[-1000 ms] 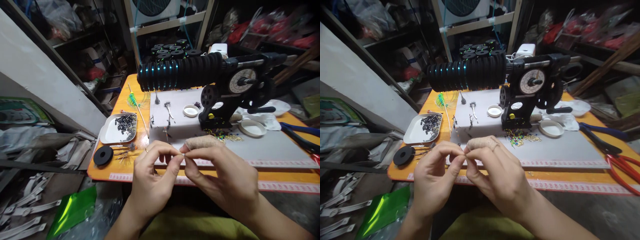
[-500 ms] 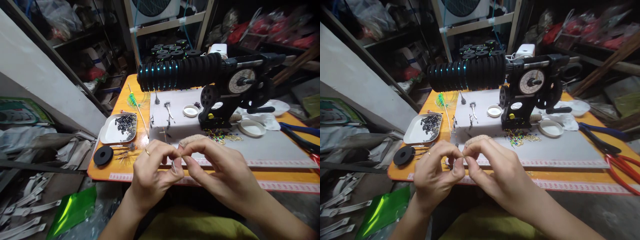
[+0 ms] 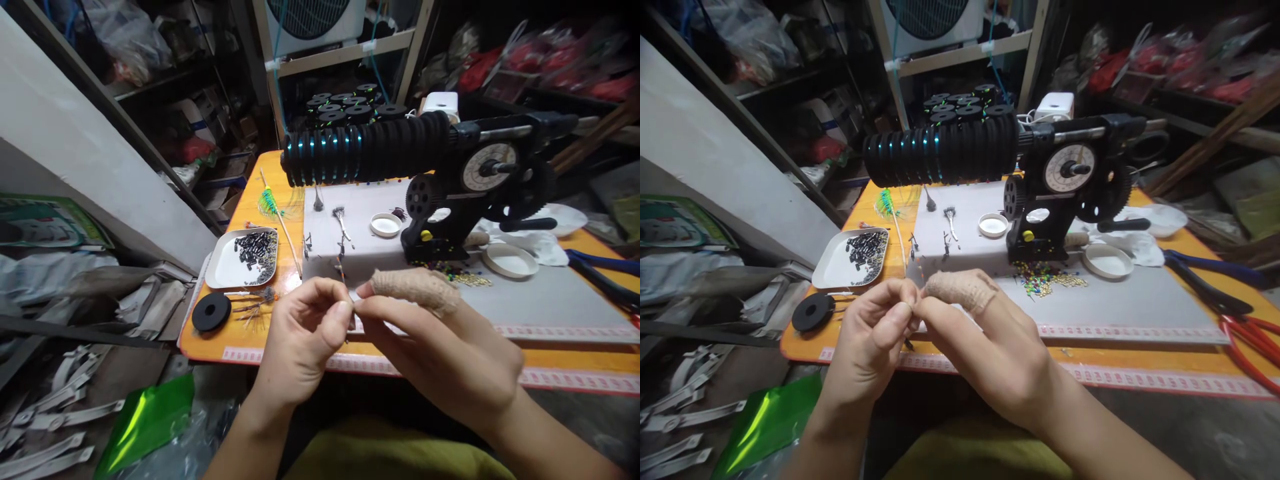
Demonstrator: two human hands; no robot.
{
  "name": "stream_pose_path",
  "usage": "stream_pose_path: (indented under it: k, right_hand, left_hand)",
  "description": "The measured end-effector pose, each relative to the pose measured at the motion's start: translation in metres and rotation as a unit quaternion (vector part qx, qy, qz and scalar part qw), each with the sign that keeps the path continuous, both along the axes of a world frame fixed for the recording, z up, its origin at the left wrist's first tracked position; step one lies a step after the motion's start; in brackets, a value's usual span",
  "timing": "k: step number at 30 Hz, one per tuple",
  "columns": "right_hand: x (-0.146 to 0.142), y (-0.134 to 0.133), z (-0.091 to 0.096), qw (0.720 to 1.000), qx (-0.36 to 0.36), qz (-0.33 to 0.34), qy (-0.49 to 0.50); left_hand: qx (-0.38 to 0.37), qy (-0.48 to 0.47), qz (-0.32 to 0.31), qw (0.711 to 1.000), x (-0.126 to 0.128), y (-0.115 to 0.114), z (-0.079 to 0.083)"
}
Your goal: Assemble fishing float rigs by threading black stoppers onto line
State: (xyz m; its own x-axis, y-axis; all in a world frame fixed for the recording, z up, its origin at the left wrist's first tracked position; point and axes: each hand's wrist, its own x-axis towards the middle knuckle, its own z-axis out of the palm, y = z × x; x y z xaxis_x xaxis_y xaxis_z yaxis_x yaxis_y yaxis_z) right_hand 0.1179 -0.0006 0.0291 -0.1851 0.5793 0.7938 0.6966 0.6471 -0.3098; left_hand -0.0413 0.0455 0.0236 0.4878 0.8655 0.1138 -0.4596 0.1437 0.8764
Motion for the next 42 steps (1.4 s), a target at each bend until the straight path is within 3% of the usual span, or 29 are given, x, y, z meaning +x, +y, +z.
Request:
stream_pose_path:
  k: [3,7,17,20,24,25,30,33,36,42]
  right_hand:
    - [-0.003,-0.004,-0.001,0.998,-0.023,-0.006,0.061]
    - [-0.003,-0.004,0.000,0.976,-0.119,0.037,0.181]
    - [0.007,-0.010,-0.008,0.955,-0.212,0.026,0.206]
    - [0.006,-0.012,-0.008,0.951,-0.223,0.033,0.213]
    - [0.007,-0.015,-0.007,0.948,-0.232,0.038,0.214]
    - [0.008,-0.016,-0.007,0.947,-0.236,0.038,0.214]
    - [0.008,-0.018,-0.008,0.935,-0.268,0.048,0.227]
    - [0.006,-0.019,-0.008,0.928,-0.279,0.056,0.239]
    - [0.004,-0.019,-0.008,0.923,-0.285,0.064,0.251]
    - [0.000,-0.020,-0.008,0.903,-0.309,0.096,0.281]
  left_hand:
    - [0.020,0.022,0.038,0.999,0.002,-0.005,-0.002]
    - [0.085,0.096,0.090,0.988,0.001,-0.014,-0.003]
    - [0.207,0.189,0.135,0.950,-0.007,-0.019,-0.012]
    - [0.285,0.231,0.152,0.918,-0.006,-0.017,-0.011]
    - [0.437,0.263,0.191,0.839,-0.004,-0.015,-0.013]
    - [0.443,0.256,0.199,0.836,-0.004,-0.016,-0.014]
    - [0.319,0.165,0.196,0.913,0.001,-0.021,-0.025]
    - [0.264,0.129,0.193,0.936,0.005,-0.024,-0.029]
    - [0.235,0.122,0.193,0.945,0.007,-0.026,-0.029]
    - [0.227,0.139,0.241,0.933,0.011,-0.029,-0.027]
